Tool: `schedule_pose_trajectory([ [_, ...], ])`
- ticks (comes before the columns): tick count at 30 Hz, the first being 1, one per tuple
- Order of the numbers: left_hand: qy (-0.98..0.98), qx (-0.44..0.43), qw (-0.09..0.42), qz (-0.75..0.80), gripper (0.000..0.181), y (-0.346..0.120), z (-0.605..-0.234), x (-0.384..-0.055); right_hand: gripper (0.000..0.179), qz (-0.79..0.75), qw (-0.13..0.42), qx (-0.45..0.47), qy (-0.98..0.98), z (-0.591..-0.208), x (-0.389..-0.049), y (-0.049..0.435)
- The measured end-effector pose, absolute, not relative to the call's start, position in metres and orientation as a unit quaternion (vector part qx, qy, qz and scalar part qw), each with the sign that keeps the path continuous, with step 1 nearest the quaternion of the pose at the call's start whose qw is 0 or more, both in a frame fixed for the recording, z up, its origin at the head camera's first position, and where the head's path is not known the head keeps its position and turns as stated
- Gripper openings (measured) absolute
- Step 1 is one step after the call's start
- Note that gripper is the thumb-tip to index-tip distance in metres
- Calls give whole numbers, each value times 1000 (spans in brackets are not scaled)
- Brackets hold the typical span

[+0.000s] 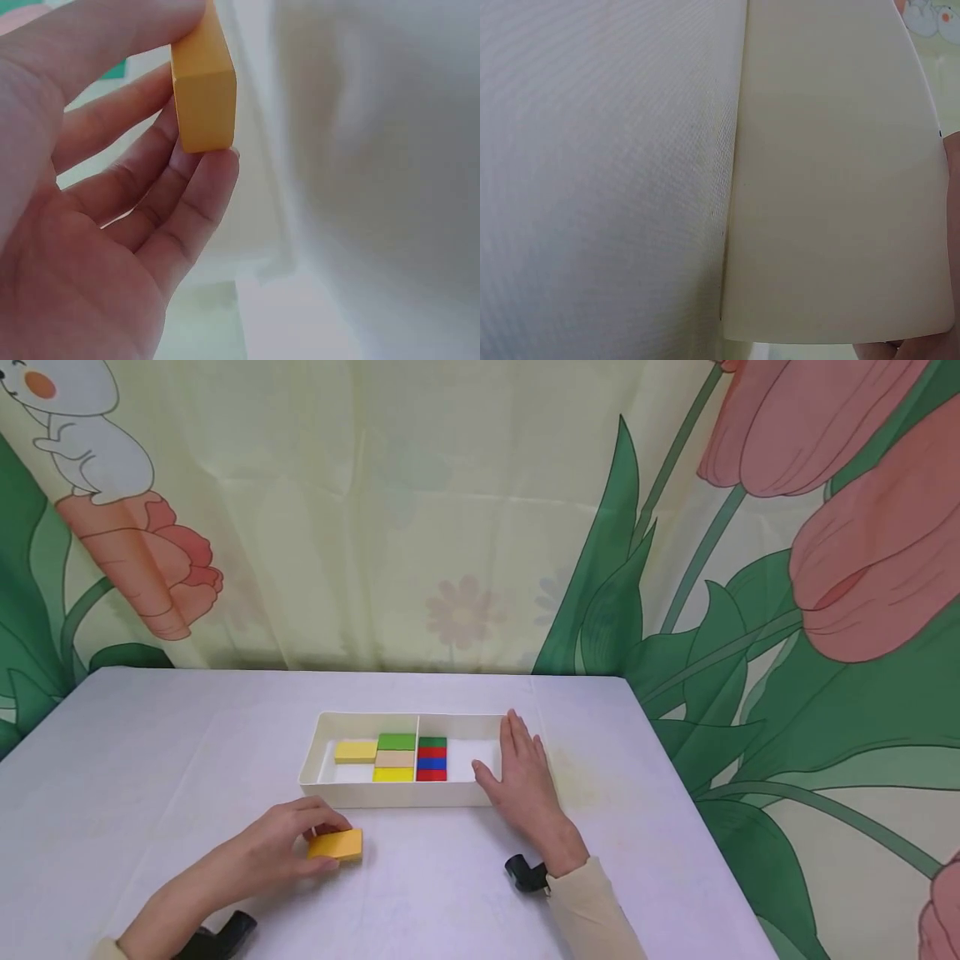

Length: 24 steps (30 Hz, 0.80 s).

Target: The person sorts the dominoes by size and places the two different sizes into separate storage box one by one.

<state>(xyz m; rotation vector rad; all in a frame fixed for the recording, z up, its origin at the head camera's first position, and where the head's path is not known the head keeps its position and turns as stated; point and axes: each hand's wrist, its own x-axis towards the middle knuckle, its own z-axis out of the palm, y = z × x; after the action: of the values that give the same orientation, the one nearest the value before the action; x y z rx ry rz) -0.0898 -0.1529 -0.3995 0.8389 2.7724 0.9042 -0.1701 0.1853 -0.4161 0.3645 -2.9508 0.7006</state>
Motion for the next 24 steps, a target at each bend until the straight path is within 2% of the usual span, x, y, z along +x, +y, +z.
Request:
schedule_pose_trajectory([
  [4,902,318,7,292,29,-154,-387,-92,84,229,43,120,-965,-416,-170,185],
  [24,930,270,-45,246,35,-145,-355,-110,84,225,47,127,-965,-415,-169,186],
])
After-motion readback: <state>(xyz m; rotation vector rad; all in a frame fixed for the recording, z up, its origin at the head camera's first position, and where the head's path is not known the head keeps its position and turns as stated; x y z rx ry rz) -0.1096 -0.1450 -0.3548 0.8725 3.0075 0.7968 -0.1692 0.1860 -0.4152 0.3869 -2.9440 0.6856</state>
